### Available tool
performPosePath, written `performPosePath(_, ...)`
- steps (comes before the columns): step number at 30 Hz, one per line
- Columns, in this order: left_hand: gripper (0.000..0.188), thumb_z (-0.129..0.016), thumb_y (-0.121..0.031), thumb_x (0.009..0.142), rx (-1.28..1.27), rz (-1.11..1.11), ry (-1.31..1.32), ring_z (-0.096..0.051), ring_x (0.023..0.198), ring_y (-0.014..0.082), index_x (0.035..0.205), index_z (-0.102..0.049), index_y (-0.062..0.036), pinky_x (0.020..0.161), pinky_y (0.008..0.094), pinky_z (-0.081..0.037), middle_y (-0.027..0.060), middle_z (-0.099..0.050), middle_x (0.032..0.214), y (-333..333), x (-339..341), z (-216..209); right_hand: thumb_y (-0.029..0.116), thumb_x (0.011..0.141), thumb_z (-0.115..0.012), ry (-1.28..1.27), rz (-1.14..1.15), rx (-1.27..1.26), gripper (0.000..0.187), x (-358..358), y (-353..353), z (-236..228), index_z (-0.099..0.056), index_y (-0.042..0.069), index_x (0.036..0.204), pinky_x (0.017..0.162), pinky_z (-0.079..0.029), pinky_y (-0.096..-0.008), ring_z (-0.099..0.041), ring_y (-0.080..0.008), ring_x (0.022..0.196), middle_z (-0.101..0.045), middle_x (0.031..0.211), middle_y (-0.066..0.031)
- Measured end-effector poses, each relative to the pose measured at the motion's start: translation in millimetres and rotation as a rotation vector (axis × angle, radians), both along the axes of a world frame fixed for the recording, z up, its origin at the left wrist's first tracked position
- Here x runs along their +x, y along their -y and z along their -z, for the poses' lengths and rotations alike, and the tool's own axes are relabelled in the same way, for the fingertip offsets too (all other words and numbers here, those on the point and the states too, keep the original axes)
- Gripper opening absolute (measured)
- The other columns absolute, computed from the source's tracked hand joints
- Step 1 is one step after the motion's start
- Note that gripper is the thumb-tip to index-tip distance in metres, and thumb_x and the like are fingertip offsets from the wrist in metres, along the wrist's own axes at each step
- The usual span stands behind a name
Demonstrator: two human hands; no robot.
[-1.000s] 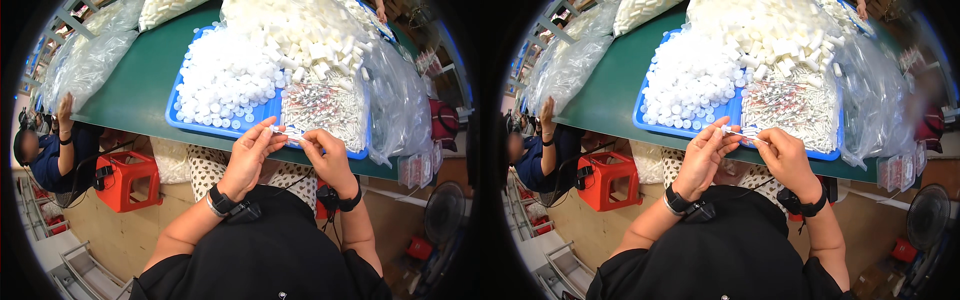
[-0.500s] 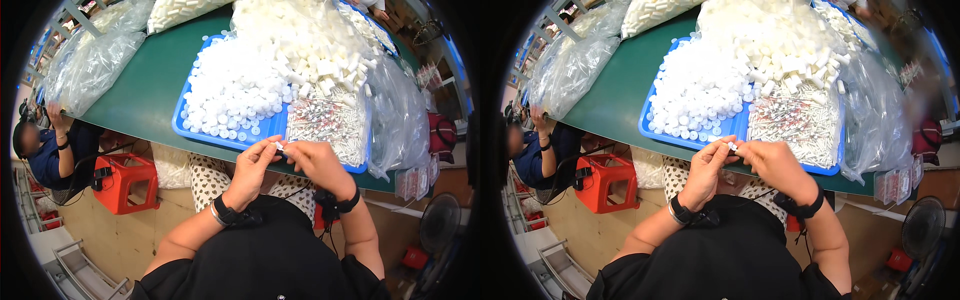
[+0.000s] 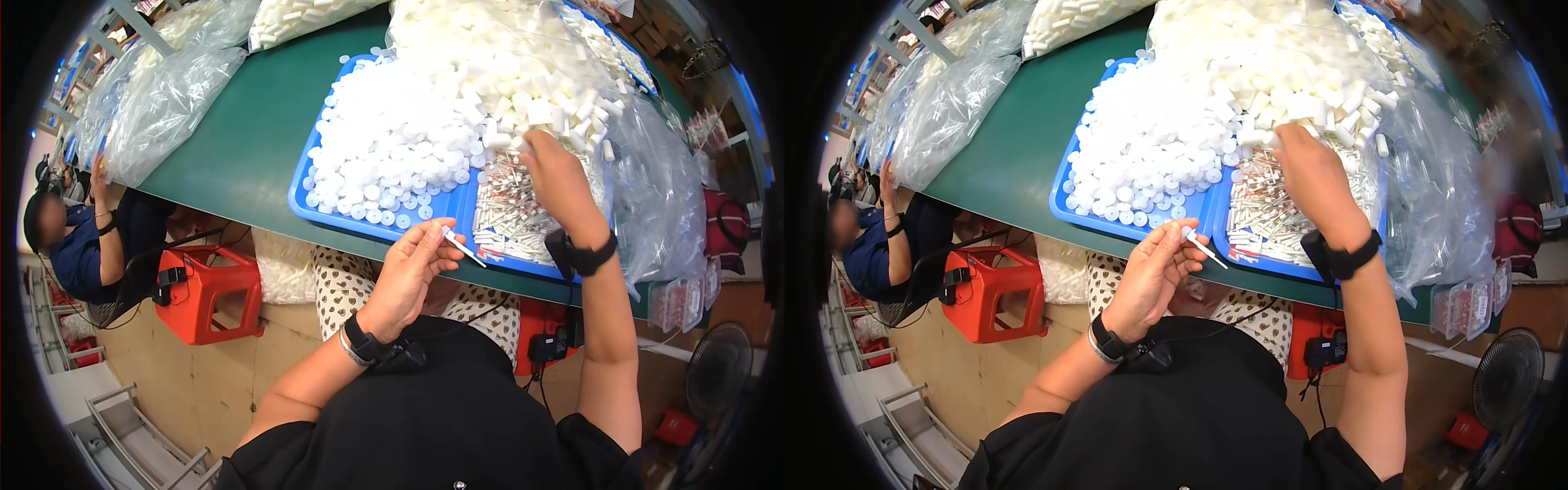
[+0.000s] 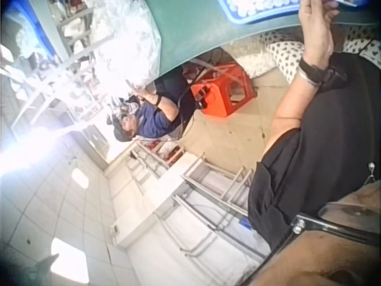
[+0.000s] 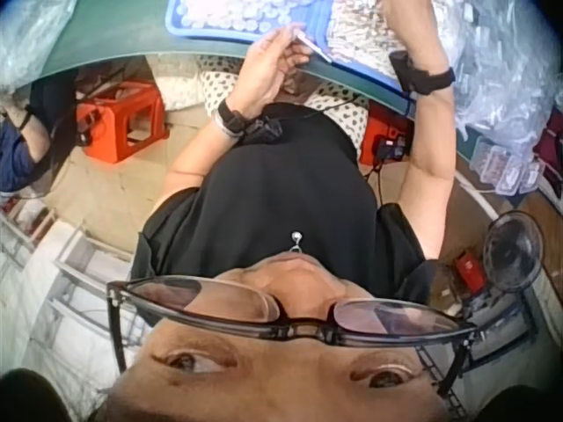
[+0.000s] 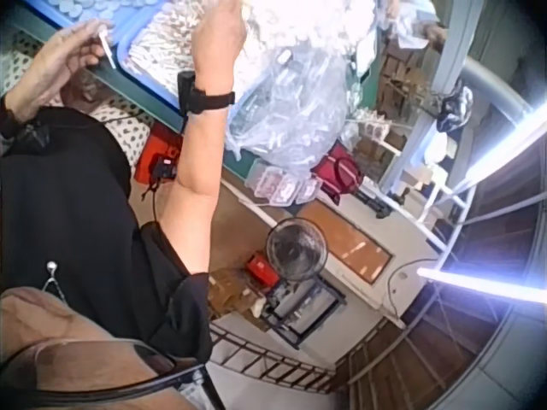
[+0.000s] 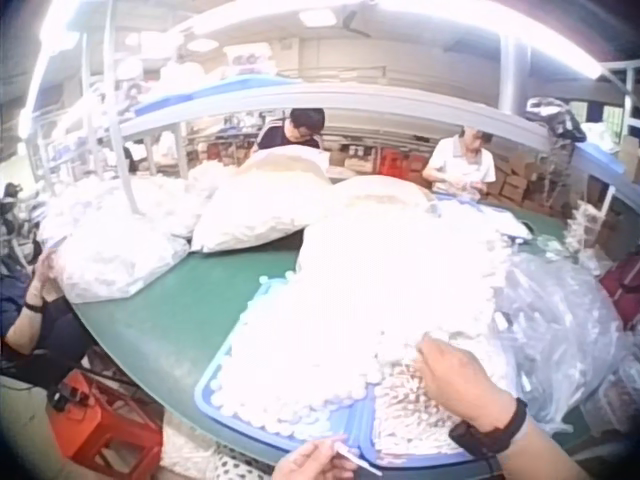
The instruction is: The person repeatedly picks up a white plastic cap and a cotton swab, then inserts the swab into the cap. The person handles the items one at a time, performing the insertion action continuously throughout the clip. The workspace contains trays of caps and swabs, and the person is seated at a green table.
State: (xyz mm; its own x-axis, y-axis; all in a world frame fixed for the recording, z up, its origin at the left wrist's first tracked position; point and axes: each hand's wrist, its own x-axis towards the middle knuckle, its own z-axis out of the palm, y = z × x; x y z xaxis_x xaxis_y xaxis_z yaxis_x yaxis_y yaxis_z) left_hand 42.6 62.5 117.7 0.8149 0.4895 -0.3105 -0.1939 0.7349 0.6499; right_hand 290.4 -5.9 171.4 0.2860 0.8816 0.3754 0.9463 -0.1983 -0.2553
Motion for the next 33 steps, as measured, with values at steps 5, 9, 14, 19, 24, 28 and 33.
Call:
performPosePath(5, 0.034, -0.048, -0.029, 0.103, 0.12, 0.02, 0.086, -0.062, 0.094, 0.0133, 0.121, -0.056, -0.0012, 0.082, 0.0262, -0.052, 0.0123, -0.06, 0.121, 1.3, 5.3, -17.3, 0.007, 0.082, -0.071, -0.462, -0.012, -0.058, 0.021, -54.0, 40.5, -20.8, -0.058, -0.002, 0.096, 0.063, -0.049, -0.0331, -0.062, -0.0224, 0.069, -0.062, 0.082, -0.0126)
performPosePath(9, 0.033, -0.048, -0.029, 0.103, 0.125, 0.116, 0.102, -0.06, 0.095, 0.0115, 0.12, -0.056, -0.0014, 0.082, 0.0253, -0.051, 0.0105, -0.058, 0.124, 9.5, 13.5, -20.1, 0.003, 0.078, -0.075, -0.729, 0.047, -0.062, 0.022, -85.8, 64.6, -14.1, -0.057, -0.001, 0.089, 0.058, -0.048, -0.0298, -0.06, -0.0182, 0.064, -0.061, 0.079, -0.0099)
performPosePath(14, 0.03, -0.052, -0.026, 0.102, 0.0, 0.159, 0.094, -0.059, 0.09, 0.0084, 0.12, -0.057, -0.0031, 0.077, 0.0219, -0.05, 0.0059, -0.059, 0.113, 20.8, 17.9, -15.1, 0.002, 0.078, -0.074, -0.611, 0.018, -0.013, 0.019, -97.9, 75.9, -0.7, -0.055, 0.001, 0.085, 0.056, -0.047, -0.0326, -0.058, -0.0239, 0.062, -0.057, 0.077, -0.0101)
performPosePath(19, 0.026, -0.056, -0.017, 0.1, 0.189, 0.182, 0.005, -0.058, 0.081, 0.0054, 0.121, -0.059, -0.0024, 0.072, 0.0181, -0.049, 0.0009, -0.06, 0.094, 27.7, 21.4, -13.5, 0.001, 0.079, -0.072, -0.559, 0.003, 0.018, 0.018, -102.5, 80.7, -3.1, -0.055, 0.0, 0.086, 0.056, -0.048, -0.0323, -0.06, -0.0225, 0.064, -0.057, 0.08, -0.01)
performPosePath(24, 0.027, -0.052, -0.013, 0.101, 0.3, 0.118, -0.06, -0.059, 0.081, 0.0058, 0.123, -0.06, 0.0007, 0.075, 0.0197, -0.051, 0.0019, -0.064, 0.093, 32.3, 21.3, -13.4, 0.005, 0.09, -0.065, -1.241, 0.119, 0.01, 0.016, -104.8, 90.8, -1.9, -0.051, -0.002, 0.096, 0.064, -0.053, -0.0267, -0.065, -0.014, 0.075, -0.061, 0.086, -0.0091)
performPosePath(28, 0.031, -0.05, -0.016, 0.102, 0.154, 0.18, -0.082, -0.06, 0.081, 0.0056, 0.128, -0.057, 0.0007, 0.075, 0.0196, -0.05, 0.003, -0.066, 0.091, 33.6, 20.2, -12.2, 0.007, 0.098, -0.055, -1.608, 0.093, -0.001, 0.011, -93.5, 94.7, -3.1, -0.048, 0.0, 0.099, 0.065, -0.056, -0.0258, -0.067, -0.0141, 0.076, -0.061, 0.09, -0.0092)
performPosePath(33, 0.033, -0.054, -0.01, 0.099, 0.204, 0.34, -0.033, -0.06, 0.084, 0.0071, 0.13, -0.053, 0.0018, 0.074, 0.0196, -0.049, 0.0051, -0.065, 0.098, 36.0, 23.0, -19.6, 0.007, 0.097, -0.056, -1.638, 0.033, -0.064, 0.015, -88.8, 105.1, -3.2, -0.045, 0.0, 0.105, 0.064, -0.056, -0.0245, -0.067, -0.014, 0.078, -0.062, 0.093, -0.0093)
